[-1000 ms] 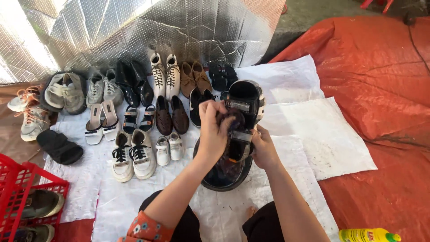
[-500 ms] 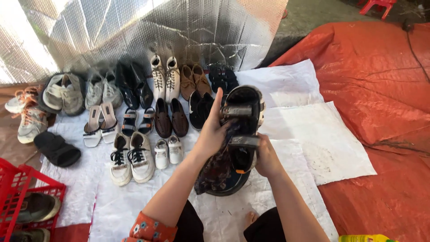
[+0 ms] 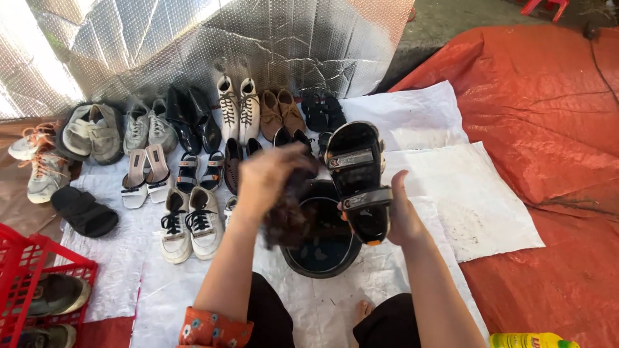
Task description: Cleaning a pair of black sandals using a toothbrush and a bucket of water.
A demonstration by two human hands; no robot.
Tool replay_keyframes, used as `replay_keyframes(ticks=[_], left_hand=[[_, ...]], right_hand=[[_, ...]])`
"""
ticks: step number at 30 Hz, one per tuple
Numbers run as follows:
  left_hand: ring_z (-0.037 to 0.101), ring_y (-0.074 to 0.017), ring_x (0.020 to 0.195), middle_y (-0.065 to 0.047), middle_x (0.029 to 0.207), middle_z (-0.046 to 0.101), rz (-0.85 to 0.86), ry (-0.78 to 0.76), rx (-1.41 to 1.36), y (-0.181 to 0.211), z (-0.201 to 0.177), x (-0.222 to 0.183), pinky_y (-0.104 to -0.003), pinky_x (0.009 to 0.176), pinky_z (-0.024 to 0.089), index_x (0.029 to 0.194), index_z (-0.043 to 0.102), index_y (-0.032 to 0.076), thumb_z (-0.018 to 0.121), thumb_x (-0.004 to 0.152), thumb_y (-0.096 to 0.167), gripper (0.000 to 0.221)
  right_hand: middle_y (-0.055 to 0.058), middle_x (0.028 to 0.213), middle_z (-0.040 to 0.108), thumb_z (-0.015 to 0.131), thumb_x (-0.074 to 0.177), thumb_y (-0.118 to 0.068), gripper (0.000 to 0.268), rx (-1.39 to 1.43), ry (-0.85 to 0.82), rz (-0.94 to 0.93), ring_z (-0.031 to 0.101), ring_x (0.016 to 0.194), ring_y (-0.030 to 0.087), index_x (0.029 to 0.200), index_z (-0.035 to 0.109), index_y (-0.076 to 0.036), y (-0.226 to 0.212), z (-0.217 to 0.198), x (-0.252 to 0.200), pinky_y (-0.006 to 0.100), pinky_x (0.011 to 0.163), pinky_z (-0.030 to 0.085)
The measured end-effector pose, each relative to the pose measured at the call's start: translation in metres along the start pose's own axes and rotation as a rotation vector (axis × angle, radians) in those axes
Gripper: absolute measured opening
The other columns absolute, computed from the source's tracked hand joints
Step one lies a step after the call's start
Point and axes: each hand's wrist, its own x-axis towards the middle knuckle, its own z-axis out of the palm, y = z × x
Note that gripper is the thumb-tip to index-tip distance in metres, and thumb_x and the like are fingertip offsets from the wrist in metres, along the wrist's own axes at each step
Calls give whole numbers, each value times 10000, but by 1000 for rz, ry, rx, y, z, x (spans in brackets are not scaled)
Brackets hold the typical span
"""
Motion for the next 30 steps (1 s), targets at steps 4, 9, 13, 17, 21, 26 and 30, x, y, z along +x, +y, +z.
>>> replay_keyframes(ticks=[4, 9, 13, 17, 21, 26, 30], left_hand=[[761, -298, 1065, -77, 1195, 803, -133, 232, -312, 4, -15, 21, -387, 956, 581, 991, 809, 139, 647, 1087, 255, 222], [664, -385, 1336, -54, 1605, 601, -241, -275, -410, 33, -5, 26, -528, 1088, 542, 1634, 511, 280, 728, 948, -58, 795], [725, -375, 1205, -89, 1303, 778, -278, -328, -311, 38, 1, 24, -511, 1026, 579, 1398, 700, 171, 693, 948, -3, 482], [784, -352, 901, -92, 943, 811, -321, -71, -290, 25, 22, 12, -394, 824, 616, 1170, 766, 113, 687, 1058, 178, 151], [730, -326, 758, -196, 821, 768, -543, 168, -298, -8, 47, -16, -452, 718, 536, 1053, 783, 86, 636, 1113, 235, 217], [482, -470, 1464, -341, 1527, 576, -300, 216, 708, -98, -54, -78, -517, 1236, 358, 1555, 589, -62, 397, 1014, -152, 580], [668, -627, 1387, -459, 1521, 700, 33, 104, 1185, -115, -237, -114, -663, 1226, 372, 1528, 672, -265, 526, 1179, -88, 418]], right_hand=[[413, 1096, 742, 149, 931, -871, 1242, -28, -10, 113, 744, 966, 529, 1257, 711, 188, 11, -10, 8, 641, 814, 604], [319, 952, 826, 163, 952, -809, 1140, -437, -359, 56, 836, 852, 424, 1191, 782, 117, 23, -36, 18, 531, 747, 697], [302, 993, 836, 123, 984, -755, 1085, -655, -332, -24, 834, 939, 428, 1204, 815, 51, 2, -13, -6, 545, 846, 672], [249, 947, 831, 92, 964, -781, 1119, -593, -299, -57, 816, 905, 356, 1209, 802, 48, 12, -15, 0, 496, 832, 663], [312, 955, 772, 68, 971, -804, 1165, -455, -285, -42, 780, 901, 430, 1212, 756, 105, 81, -76, 45, 560, 821, 649], [288, 866, 775, 92, 912, -884, 1236, -330, -227, 34, 733, 651, 320, 1363, 692, 98, 31, -24, 17, 414, 589, 622], [123, 841, 768, 224, 868, -881, 1036, -265, -159, 152, 723, 743, 262, 1135, 783, -52, 13, -23, 11, 372, 573, 533]])
